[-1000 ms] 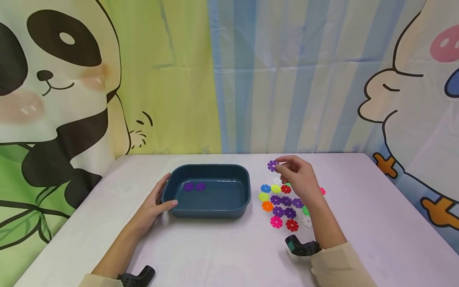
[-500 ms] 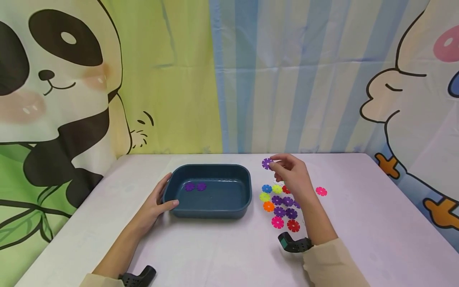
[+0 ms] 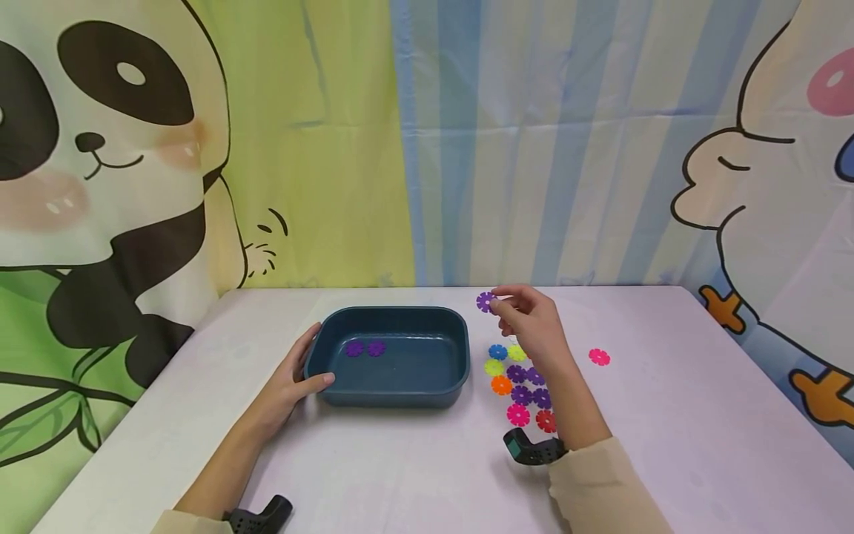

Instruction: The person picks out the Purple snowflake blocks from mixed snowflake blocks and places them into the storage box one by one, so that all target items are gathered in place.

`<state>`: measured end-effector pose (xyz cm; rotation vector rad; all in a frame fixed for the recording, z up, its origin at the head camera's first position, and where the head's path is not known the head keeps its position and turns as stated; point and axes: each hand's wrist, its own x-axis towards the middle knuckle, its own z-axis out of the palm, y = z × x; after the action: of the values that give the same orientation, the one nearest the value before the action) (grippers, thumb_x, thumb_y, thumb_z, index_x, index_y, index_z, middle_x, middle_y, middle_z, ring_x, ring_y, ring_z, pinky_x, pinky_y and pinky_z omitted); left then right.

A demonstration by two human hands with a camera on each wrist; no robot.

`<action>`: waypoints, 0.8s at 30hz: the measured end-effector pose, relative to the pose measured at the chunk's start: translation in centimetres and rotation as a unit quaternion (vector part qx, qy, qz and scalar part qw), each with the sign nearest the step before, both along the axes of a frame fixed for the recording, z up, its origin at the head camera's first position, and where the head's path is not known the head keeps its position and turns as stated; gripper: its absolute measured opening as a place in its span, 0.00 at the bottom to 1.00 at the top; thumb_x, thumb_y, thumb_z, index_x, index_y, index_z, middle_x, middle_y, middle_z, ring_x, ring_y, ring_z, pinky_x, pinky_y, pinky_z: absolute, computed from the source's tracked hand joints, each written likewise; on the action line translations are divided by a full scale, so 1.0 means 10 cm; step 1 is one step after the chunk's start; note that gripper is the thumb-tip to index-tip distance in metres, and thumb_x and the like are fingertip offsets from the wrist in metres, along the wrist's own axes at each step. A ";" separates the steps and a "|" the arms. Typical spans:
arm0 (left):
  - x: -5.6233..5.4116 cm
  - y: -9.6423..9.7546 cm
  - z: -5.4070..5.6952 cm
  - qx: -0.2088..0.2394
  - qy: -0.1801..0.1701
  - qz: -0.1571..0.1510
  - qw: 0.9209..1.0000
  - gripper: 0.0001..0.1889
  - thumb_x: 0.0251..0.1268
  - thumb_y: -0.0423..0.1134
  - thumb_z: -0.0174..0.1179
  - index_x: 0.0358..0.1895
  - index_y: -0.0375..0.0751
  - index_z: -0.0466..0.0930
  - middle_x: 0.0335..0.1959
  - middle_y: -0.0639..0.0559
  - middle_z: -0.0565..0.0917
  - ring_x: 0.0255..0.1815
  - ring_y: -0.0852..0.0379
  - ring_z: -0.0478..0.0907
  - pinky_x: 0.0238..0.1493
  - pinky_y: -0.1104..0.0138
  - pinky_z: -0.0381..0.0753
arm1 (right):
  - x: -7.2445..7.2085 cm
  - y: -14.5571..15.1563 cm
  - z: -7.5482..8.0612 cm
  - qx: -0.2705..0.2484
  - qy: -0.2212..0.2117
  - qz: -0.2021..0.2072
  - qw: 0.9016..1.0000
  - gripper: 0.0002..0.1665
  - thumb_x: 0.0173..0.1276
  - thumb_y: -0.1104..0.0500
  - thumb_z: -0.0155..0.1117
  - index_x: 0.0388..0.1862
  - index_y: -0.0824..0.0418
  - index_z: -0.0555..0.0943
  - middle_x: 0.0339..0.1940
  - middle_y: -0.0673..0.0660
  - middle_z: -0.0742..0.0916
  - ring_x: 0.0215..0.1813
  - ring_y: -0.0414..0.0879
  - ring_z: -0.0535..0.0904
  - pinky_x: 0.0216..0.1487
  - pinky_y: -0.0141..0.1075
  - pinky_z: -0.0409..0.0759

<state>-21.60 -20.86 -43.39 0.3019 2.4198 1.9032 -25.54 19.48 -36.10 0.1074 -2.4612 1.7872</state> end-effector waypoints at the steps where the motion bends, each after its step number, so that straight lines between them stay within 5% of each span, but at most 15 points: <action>1: 0.00 0.00 0.00 0.001 0.000 -0.001 1.000 0.50 0.66 0.43 0.67 0.85 0.58 0.45 0.87 0.48 0.48 0.88 0.44 0.41 0.83 0.40 0.37 | 0.00 -0.01 0.00 0.000 0.000 0.000 1.000 0.30 0.75 0.43 0.64 0.69 0.56 0.77 0.39 0.49 0.84 0.38 0.44 0.83 0.49 0.31 0.86; 15: -0.01 -0.01 -0.01 -0.003 0.000 0.001 1.000 0.50 0.66 0.44 0.68 0.85 0.56 0.44 0.87 0.49 0.47 0.88 0.45 0.40 0.84 0.40 0.37 | -0.08 -0.22 -0.04 -0.012 0.001 0.005 1.000 0.26 0.76 0.45 0.65 0.66 0.56 0.79 0.49 0.61 0.85 0.40 0.47 0.82 0.49 0.32 0.86; 24: -0.01 0.00 -0.01 0.005 0.002 -0.005 1.000 0.50 0.67 0.42 0.67 0.85 0.55 0.44 0.87 0.48 0.48 0.88 0.44 0.40 0.83 0.40 0.37 | -0.13 -0.37 -0.07 -0.028 -0.010 0.020 0.999 0.24 0.76 0.48 0.65 0.65 0.56 0.80 0.49 0.59 0.85 0.41 0.52 0.82 0.47 0.31 0.86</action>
<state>-21.72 -20.86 -43.51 0.3173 2.4067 1.9125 -26.81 15.82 -36.83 0.1352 -2.4366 1.8816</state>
